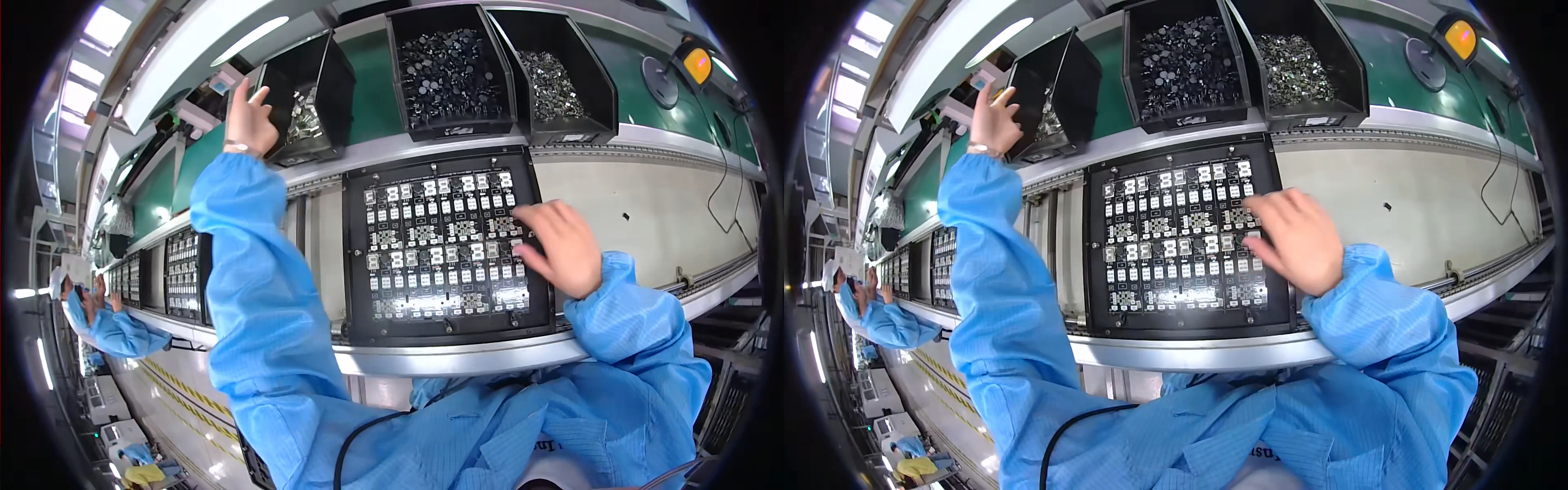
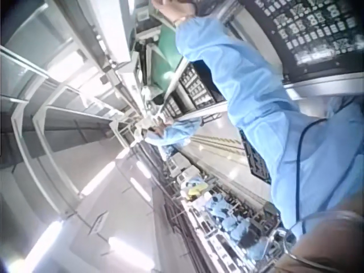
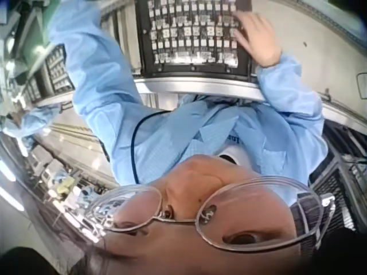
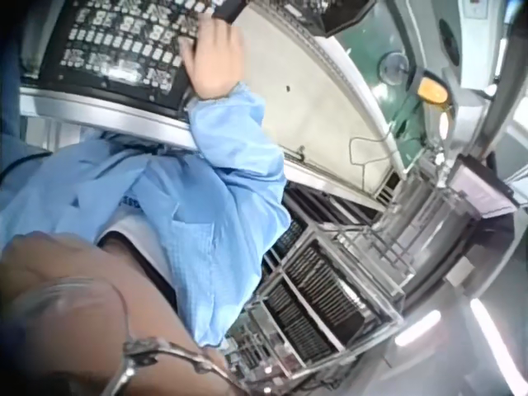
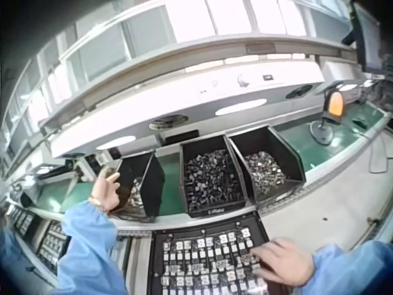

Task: Manually placing small electronic components into designated slots on printed circuit boards and managing board stacks.

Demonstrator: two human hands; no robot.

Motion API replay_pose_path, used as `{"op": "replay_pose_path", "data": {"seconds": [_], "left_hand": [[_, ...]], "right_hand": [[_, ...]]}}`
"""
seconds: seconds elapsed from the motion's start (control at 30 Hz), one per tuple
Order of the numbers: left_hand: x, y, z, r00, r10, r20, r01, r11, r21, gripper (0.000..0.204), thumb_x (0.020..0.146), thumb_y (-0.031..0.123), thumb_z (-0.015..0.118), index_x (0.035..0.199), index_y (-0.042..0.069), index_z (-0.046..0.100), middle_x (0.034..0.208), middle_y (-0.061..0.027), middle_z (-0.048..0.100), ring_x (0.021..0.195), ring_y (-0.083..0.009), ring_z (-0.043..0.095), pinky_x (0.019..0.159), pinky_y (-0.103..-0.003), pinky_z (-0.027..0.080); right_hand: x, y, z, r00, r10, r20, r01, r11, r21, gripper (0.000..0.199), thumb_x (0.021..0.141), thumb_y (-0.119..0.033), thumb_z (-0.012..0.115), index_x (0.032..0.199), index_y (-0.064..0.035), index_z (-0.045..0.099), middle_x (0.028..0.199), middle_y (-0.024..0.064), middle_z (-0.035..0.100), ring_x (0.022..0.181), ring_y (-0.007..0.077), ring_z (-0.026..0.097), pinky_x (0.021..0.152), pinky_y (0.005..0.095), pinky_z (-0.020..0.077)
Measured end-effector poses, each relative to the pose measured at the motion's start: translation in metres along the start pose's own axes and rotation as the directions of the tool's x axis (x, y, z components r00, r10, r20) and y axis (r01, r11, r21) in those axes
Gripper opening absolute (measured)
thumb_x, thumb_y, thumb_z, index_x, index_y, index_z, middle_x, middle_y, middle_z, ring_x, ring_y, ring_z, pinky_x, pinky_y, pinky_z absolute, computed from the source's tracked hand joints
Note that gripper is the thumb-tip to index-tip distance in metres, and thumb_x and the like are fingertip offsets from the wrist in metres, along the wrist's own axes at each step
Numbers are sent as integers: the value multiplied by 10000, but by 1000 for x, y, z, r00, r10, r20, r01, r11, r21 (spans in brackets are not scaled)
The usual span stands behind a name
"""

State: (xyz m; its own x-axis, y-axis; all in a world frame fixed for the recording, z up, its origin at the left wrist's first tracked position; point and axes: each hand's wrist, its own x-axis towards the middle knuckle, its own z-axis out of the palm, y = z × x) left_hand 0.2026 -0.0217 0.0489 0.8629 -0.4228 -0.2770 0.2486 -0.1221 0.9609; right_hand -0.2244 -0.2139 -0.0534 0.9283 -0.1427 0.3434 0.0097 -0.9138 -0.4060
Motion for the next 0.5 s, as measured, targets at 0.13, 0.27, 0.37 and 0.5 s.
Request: {"op": "replay_pose_path", "data": {"seconds": [0.13,0.27,0.37,0.5], "left_hand": [[-64,17,-54,982,172,-82,-138,938,318,628,899,518,434,1413,163,371,1520,-141,157,1361,-388,138,1099,-480,87],[-167,-10,-189,886,389,-251,-151,755,638,418,916,328,518,1247,74,551,1212,-33,557,1148,-191,475,950,-333,363],[-257,-92,-320,836,475,-275,216,176,960,354,907,233,515,1159,-12,558,1050,-258,611,977,-372,590,858,-405,454],[-410,-202,-360,737,266,-621,669,-152,728,502,893,376,503,1177,-37,533,1104,-285,585,1007,-447,562,865,-501,450]], "right_hand": [[-12,21,7,928,353,118,-346,935,-79,519,866,-245,613,1288,-45,387,756,175,616,680,373,589,642,419,475],[-20,23,18,912,380,151,-400,906,136,590,893,-264,587,1354,-56,283,751,203,629,684,398,617,611,455,467],[-16,31,18,923,341,176,-372,910,186,604,896,-276,580,1365,-59,266,770,230,633,709,407,627,623,457,478],[-14,40,4,927,244,286,-314,921,232,621,894,-307,571,1368,-55,260,799,245,636,727,422,621,654,467,483]]}}
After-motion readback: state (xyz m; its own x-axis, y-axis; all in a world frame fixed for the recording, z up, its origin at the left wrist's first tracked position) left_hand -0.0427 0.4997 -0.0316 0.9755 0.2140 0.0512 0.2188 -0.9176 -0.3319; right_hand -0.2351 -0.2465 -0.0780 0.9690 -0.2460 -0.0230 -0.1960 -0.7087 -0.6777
